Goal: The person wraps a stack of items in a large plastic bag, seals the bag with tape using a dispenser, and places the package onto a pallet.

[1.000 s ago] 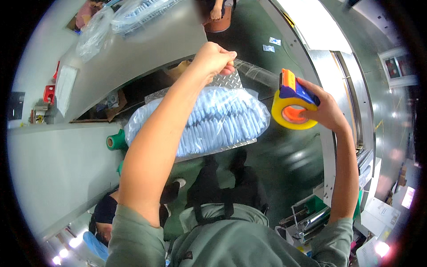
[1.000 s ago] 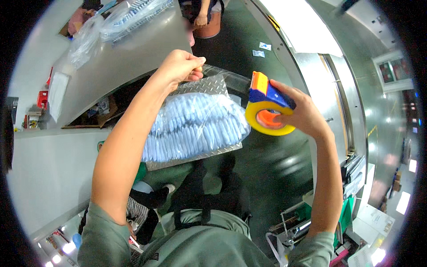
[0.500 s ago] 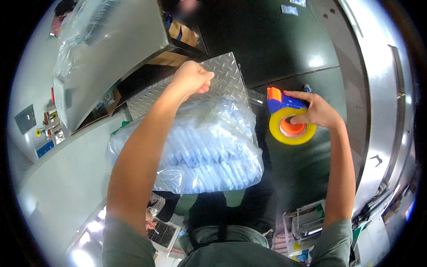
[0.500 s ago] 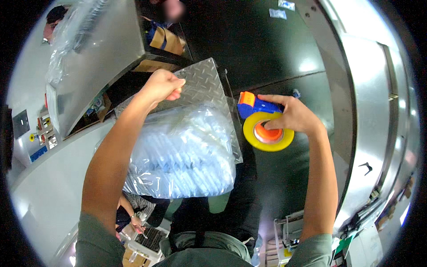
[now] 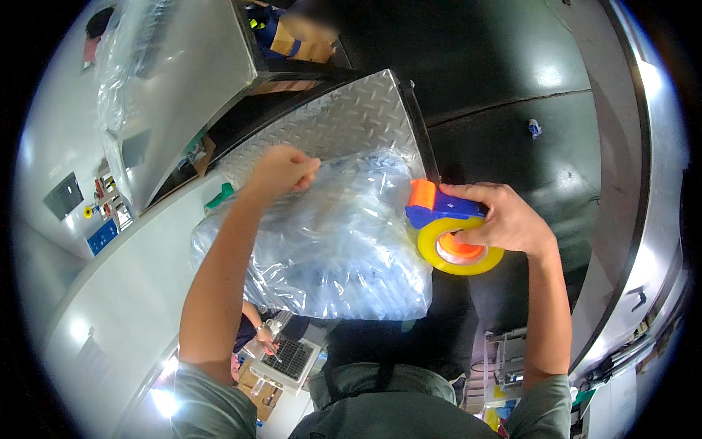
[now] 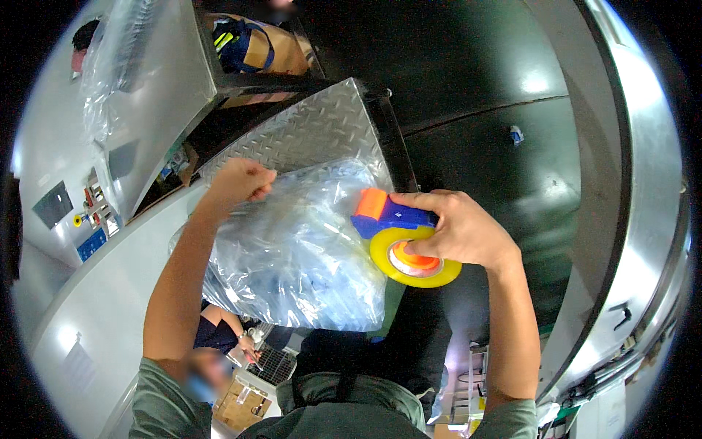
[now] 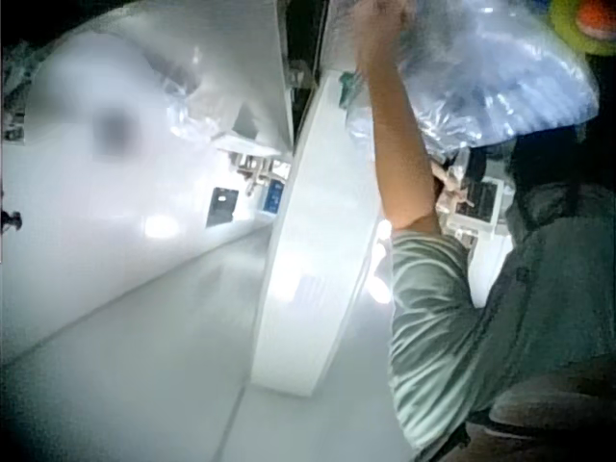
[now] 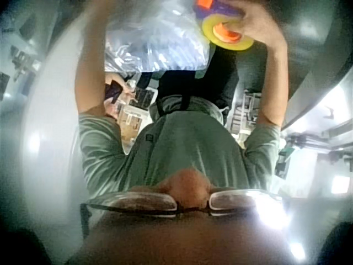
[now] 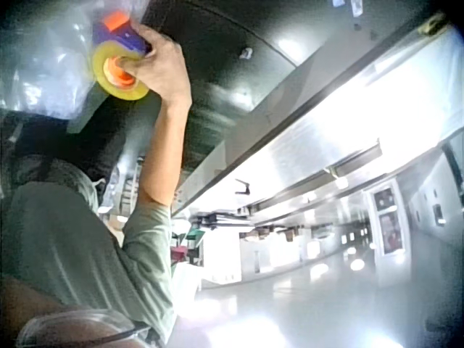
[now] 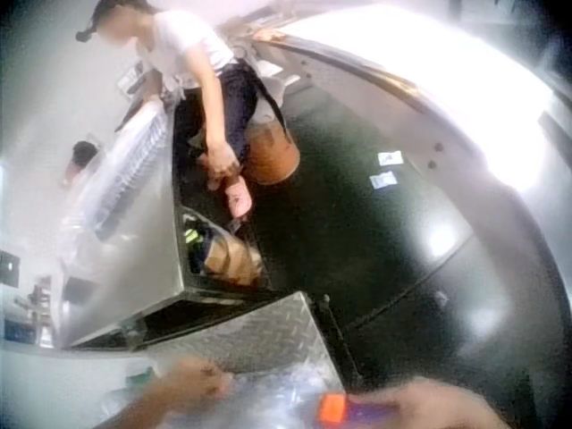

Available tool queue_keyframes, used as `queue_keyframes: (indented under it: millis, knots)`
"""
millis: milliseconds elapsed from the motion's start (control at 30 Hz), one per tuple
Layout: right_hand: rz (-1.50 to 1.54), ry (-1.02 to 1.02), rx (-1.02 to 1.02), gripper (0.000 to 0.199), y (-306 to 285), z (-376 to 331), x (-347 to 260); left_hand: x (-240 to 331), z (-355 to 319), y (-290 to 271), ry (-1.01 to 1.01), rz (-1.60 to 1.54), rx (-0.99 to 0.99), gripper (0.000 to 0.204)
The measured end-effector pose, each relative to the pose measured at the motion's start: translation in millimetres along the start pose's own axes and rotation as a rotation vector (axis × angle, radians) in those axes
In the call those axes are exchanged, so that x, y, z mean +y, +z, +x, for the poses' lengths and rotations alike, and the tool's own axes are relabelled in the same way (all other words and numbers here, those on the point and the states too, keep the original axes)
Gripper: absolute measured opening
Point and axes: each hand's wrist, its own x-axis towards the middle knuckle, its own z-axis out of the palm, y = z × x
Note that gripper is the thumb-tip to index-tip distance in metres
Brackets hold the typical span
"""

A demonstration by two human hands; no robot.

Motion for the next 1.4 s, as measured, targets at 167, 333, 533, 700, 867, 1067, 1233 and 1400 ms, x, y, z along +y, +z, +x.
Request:
queue_keyframes:
  millis: [167, 333, 533, 700, 867, 1067, 1233, 1400]
  knots:
    - [-0.053, 0.044, -0.048, 0.06, 12, 12, 6, -22, -7, 20, 0.175, 0.432, 0.236, 0.036]
    - [-0.225, -0.017, -0.132, 0.064, 13, 24, 3, -14, -9, -1, 0.555, 0.227, 0.175, 0.072]
    - [-0.252, 0.034, -0.238, 0.068, 6, 31, 11, 20, -66, 38, 0.509, 0.566, -0.209, 0.11]
    - [0.091, 0.185, -0.129, 0.076, 5, -8, 32, 15, -66, 26, 0.447, 0.51, -0.234, 0.11]
    - [0.252, 0.305, 0.108, 0.076, 33, -108, 65, 16, -62, 25, 0.408, 0.54, -0.263, 0.107]
    - [0.74, 0.514, 0.264, 0.085, 212, -187, 93, 15, -64, 27, 0.415, 0.584, -0.218, 0.108]
    - [1.031, 0.461, 0.511, 0.088, 367, -125, 82, -24, -108, 61, 0.738, 0.481, 0.379, 0.082]
    - [1.182, 0.455, 0.533, 0.054, 390, -110, 86, -223, -253, 194, 0.578, -0.633, 0.355, 0.029]
